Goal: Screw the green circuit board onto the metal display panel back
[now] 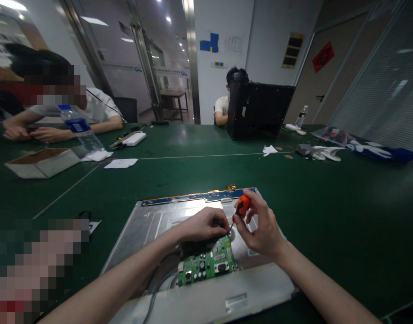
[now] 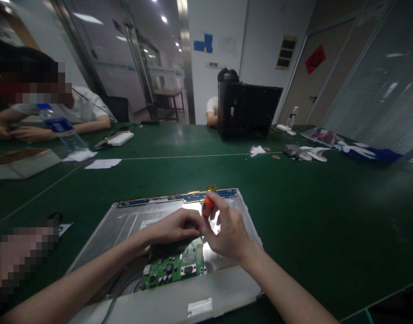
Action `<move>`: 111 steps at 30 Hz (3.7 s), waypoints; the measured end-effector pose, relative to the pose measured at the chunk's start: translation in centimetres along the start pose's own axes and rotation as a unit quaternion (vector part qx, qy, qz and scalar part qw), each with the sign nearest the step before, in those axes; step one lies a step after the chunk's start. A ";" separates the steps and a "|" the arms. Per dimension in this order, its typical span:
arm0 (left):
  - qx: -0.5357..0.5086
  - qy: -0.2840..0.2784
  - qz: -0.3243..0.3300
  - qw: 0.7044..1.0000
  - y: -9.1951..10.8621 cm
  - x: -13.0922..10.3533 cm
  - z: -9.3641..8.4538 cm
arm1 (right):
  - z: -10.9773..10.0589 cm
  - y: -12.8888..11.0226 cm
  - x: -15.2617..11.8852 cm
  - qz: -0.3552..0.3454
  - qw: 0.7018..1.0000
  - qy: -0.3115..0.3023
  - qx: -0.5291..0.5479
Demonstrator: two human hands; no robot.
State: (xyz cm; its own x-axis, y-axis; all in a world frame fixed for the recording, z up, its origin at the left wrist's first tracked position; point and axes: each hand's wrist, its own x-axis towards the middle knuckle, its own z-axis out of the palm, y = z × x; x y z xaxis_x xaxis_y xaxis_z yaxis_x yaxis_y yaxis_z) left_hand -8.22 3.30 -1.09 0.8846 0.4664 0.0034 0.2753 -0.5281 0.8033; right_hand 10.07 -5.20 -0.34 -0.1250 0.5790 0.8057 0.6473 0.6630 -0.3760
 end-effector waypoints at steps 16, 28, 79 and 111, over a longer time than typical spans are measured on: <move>0.011 0.007 0.001 1.000 0.0 0.0 0.0 | 0.0 0.0 0.7 -0.042 0.999 0.003 -0.015; 0.016 0.012 -0.008 1.000 0.2 0.0 -0.1 | 0.2 0.2 0.7 -0.053 0.998 0.039 0.011; -0.002 0.010 -0.021 1.000 0.6 -0.1 0.0 | -2.2 -3.8 10.1 0.040 0.902 -0.302 -0.305; -0.035 0.012 -0.011 0.999 0.8 0.0 0.0 | -4.7 -3.7 10.8 -0.001 0.880 -0.446 -0.161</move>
State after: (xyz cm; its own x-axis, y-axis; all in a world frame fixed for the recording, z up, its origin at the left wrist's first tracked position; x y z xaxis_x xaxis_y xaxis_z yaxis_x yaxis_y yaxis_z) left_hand -8.00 2.93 -0.43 0.8690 0.4948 -0.0014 0.2675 -0.4673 0.8426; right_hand 9.88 -3.70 11.89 -0.5749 0.8151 0.0722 0.8077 0.5793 -0.1097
